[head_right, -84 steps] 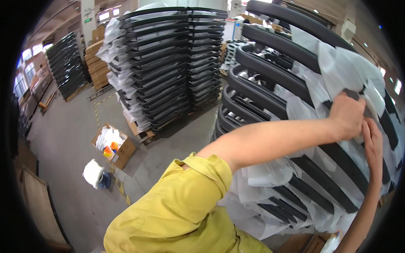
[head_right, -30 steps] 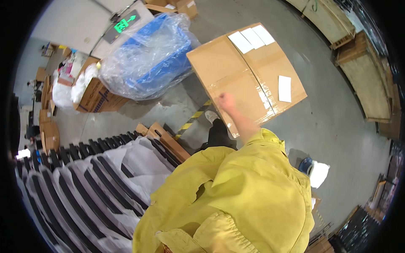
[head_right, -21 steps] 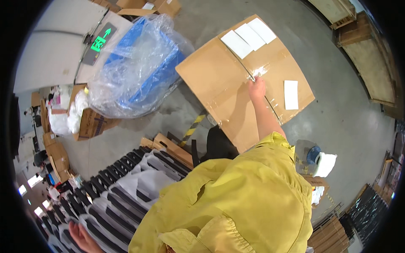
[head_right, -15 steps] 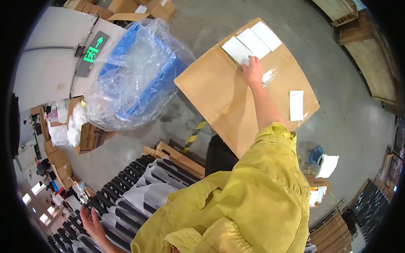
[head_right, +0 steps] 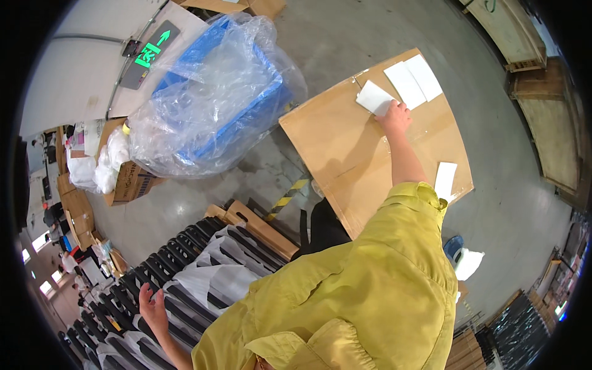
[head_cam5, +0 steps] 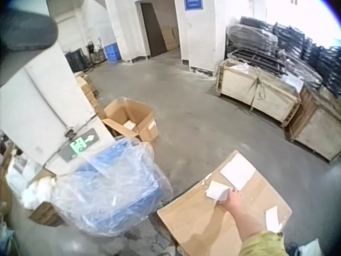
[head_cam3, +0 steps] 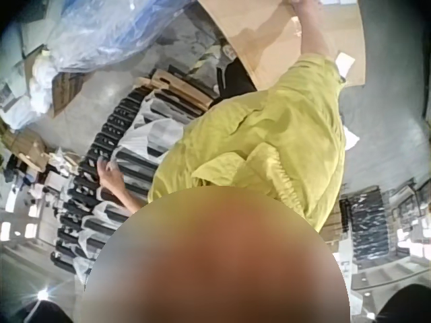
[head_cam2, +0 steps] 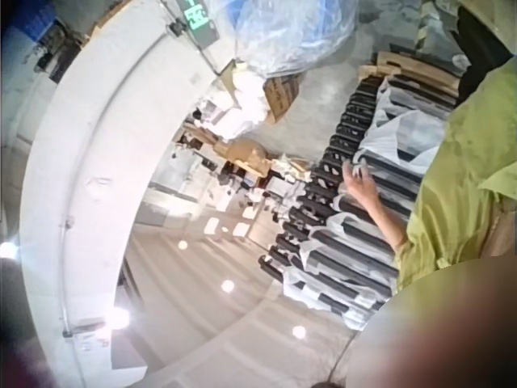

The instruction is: Applying foam padding strips to metal furniture frames for protective packaging.

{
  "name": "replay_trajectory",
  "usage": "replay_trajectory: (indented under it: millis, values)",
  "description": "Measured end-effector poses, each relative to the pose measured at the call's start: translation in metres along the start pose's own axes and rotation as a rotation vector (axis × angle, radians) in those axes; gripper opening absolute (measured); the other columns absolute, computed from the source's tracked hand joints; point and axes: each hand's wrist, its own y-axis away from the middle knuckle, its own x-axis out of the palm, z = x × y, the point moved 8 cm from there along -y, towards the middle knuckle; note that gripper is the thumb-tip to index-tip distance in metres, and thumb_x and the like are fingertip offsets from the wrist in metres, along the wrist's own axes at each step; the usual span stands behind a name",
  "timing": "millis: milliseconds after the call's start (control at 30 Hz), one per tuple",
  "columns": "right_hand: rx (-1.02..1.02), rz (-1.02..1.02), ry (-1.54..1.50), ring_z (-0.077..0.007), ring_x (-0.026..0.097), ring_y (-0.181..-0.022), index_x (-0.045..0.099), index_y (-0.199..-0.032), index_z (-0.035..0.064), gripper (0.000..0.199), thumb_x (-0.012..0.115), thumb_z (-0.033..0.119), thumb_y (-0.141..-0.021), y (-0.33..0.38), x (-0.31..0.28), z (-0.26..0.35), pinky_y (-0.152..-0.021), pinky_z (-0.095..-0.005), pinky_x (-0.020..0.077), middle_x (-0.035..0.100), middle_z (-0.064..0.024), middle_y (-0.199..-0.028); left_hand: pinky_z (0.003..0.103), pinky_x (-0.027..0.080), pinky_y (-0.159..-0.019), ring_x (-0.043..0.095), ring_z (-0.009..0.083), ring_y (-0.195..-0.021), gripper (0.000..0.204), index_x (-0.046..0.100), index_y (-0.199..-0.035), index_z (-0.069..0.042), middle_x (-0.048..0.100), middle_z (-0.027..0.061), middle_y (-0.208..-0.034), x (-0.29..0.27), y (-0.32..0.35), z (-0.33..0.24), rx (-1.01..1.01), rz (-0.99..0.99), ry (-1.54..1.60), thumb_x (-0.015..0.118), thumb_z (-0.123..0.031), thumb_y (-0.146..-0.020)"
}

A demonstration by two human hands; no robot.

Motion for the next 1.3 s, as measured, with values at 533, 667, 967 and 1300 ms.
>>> replay_trajectory:
  millis: [533, 667, 967, 1300]
  values:
    - [-0.703, -0.084, -0.156, -0.0292, 0.057, -0.055, 0.053, -0.070, 0.0020, 0.015, 0.054, 0.017, -0.068, 0.113, -0.024, 0.113, -0.049, -0.0386, 0.0453, 0.059, -0.0133, -0.068, 0.035, 0.042, -0.082, 0.051, 0.0296, -0.100, 0.035, 0.053, -0.102, -0.005, 0.054, 0.0152, -0.106, 0.118, 0.025, -0.102, 0.406, 0.261, 0.164, 0.062, -0.020, -0.072]
    - [-0.364, 0.797, -0.927, -0.0152, 0.054, -0.049, 0.053, -0.066, 0.0024, 0.012, 0.054, 0.013, -0.070, 0.248, 0.011, 0.195, -0.045, -0.0291, 0.0450, 0.056, -0.0052, -0.061, 0.038, 0.040, -0.082, 0.047, 0.0319, -0.103, 0.056, 0.042, -0.113, -0.003, 0.046, 0.0171, -0.115, 0.139, 0.049, -0.164, 0.659, 0.123, 0.280, 0.066, -0.022, -0.066]
    - [-0.865, 1.448, -0.871, -0.0104, 0.052, -0.055, 0.054, -0.076, 0.0018, 0.010, 0.056, 0.012, -0.075, 0.505, -0.033, 0.317, -0.051, -0.0209, 0.0429, 0.056, -0.0046, -0.069, 0.035, 0.045, -0.064, 0.056, 0.0317, -0.079, 0.032, 0.049, -0.101, -0.007, 0.057, 0.0148, -0.087, 0.067, 0.065, -0.005, 0.321, -0.290, 0.510, 0.056, -0.010, -0.071]
    - [-1.962, 1.690, -0.333, -0.0064, 0.053, -0.075, 0.055, -0.094, -0.0010, 0.020, 0.059, 0.009, -0.077, 0.758, -0.155, 0.343, -0.067, -0.0224, 0.0431, 0.059, -0.0024, -0.080, 0.032, 0.045, -0.062, 0.058, 0.0247, -0.070, 0.023, 0.050, -0.094, -0.004, 0.059, 0.0140, -0.078, -0.135, 0.174, 0.146, -0.047, -0.420, 0.710, 0.059, -0.014, -0.075]
